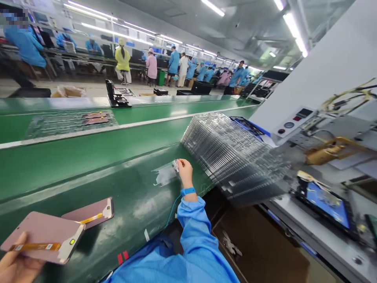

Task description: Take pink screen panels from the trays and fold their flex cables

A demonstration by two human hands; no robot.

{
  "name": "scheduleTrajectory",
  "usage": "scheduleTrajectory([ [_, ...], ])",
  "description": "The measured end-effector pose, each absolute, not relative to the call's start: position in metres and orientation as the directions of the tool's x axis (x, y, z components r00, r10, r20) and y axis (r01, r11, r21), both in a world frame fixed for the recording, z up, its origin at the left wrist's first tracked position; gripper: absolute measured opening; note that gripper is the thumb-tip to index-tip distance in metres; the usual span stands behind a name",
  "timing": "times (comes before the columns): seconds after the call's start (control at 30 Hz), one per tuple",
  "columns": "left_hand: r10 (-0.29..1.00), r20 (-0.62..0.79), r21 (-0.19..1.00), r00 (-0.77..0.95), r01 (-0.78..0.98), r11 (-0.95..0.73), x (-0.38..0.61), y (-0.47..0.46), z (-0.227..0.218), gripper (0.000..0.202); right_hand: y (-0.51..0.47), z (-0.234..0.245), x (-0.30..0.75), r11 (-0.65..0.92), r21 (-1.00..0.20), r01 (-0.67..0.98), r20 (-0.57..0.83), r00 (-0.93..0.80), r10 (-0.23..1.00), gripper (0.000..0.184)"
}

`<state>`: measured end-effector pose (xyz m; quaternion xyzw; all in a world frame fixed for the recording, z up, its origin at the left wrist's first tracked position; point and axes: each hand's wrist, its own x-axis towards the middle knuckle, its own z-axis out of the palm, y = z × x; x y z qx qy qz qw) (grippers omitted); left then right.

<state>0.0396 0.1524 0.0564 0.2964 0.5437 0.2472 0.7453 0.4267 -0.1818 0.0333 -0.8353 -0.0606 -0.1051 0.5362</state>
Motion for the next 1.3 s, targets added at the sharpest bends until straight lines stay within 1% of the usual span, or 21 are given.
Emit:
scheduleTrajectory([
  [0.13,0.711,-0.629,0.684,0.314,-0.211,0.698,0.046,0.129,0.067,0.043,-0.2,0.015,0.436,-0.642,-0.755,0.129,0.19,0.981,-0.026,0.025],
  [0.23,0.722,-0.623,0.643,0.299,-0.33,0.691,0.052,0.108,0.077,0.032,-0.198,0.018,0.429,-0.736,-0.66,0.148,0.233,0.972,-0.013,0.024],
  [0.3,0.738,-0.606,0.639,0.298,-0.371,0.674,0.056,0.097,0.081,0.029,-0.183,0.025,0.419,-0.748,-0.621,0.236,0.282,0.957,0.067,0.027],
  [0.33,0.747,-0.592,0.644,0.301,-0.381,0.664,0.058,0.092,0.083,0.028,-0.17,0.028,0.409,-0.73,-0.61,0.309,0.3,0.942,0.148,0.024],
  [0.4,0.765,-0.562,0.659,0.314,-0.389,0.644,0.062,0.083,0.084,0.026,-0.139,0.035,0.379,-0.635,-0.6,0.487,0.314,0.873,0.373,0.015],
  [0.47,0.776,-0.544,0.665,0.32,-0.4,0.631,0.066,0.072,0.083,0.025,-0.104,0.041,0.335,-0.467,-0.598,0.651,0.314,0.727,0.611,0.025],
  [0.5,0.778,-0.537,0.662,0.327,-0.408,0.628,0.068,0.066,0.082,0.024,-0.087,0.043,0.311,-0.347,-0.594,0.726,0.32,0.608,0.727,0.033],
  [0.53,0.78,-0.53,0.658,0.334,-0.418,0.626,0.069,0.059,0.081,0.024,-0.072,0.045,0.287,-0.152,-0.58,0.8,0.336,0.405,0.851,0.04],
  [0.57,0.778,-0.526,0.652,0.343,-0.426,0.628,0.07,0.053,0.081,0.024,-0.059,0.047,0.265,-0.005,-0.563,0.827,0.348,0.242,0.906,0.052],
  [0.6,0.776,-0.523,0.644,0.352,-0.433,0.631,0.071,0.047,0.081,0.023,-0.049,0.048,0.246,0.084,-0.542,0.836,0.356,0.138,0.924,0.058],
  [0.63,0.773,-0.519,0.638,0.365,-0.436,0.635,0.07,0.043,0.08,0.023,-0.041,0.05,0.232,0.147,-0.526,0.837,0.356,0.06,0.932,0.057],
  [0.7,0.768,-0.499,0.642,0.401,-0.424,0.638,0.063,0.039,0.079,0.027,-0.03,0.051,0.218,0.189,-0.529,0.827,0.342,0.004,0.94,0.049],
  [0.77,0.787,-0.462,0.694,0.408,-0.386,0.607,0.047,0.042,0.08,0.035,-0.026,0.051,0.22,0.19,-0.557,0.809,0.321,-0.001,0.947,0.042],
  [0.83,0.86,-0.394,0.799,0.325,-0.342,0.495,0.022,0.052,0.084,0.042,-0.025,0.047,0.231,0.186,-0.572,0.799,0.311,0.001,0.951,0.043],
  [0.93,0.972,-0.214,0.938,0.099,-0.257,0.233,-0.025,0.069,0.101,0.041,-0.027,0.032,0.243,0.174,-0.562,0.809,0.3,0.004,0.954,0.044],
  [1.07,0.996,-0.008,0.988,-0.088,-0.152,-0.005,-0.081,0.077,0.143,0.031,-0.037,-0.002,0.241,0.189,-0.542,0.819,0.319,-0.008,0.948,0.038],
  [1.13,0.978,0.111,0.989,-0.176,-0.079,-0.126,-0.104,0.077,0.166,0.024,-0.041,-0.021,0.241,0.196,-0.521,0.831,0.337,-0.011,0.942,0.035],
  [1.2,0.909,0.265,0.963,-0.322,0.034,-0.269,-0.13,0.081,0.186,0.021,-0.044,-0.038,0.244,0.21,-0.492,0.845,0.349,-0.029,0.937,0.038],
  [1.23,0.851,0.337,0.941,-0.402,0.122,-0.315,-0.146,0.085,0.194,0.021,-0.045,-0.045,0.247,0.223,-0.477,0.85,0.356,-0.045,0.934,0.042],
  [1.27,0.792,0.405,0.913,-0.458,0.257,-0.318,-0.163,0.09,0.2,0.024,-0.045,-0.051,0.25,0.243,-0.46,0.854,0.365,-0.067,0.928,0.046],
  [1.3,0.75,0.457,0.871,-0.478,0.41,-0.269,-0.181,0.095,0.206,0.03,-0.044,-0.056,0.253,0.265,-0.441,0.858,0.377,-0.091,0.922,0.05],
])
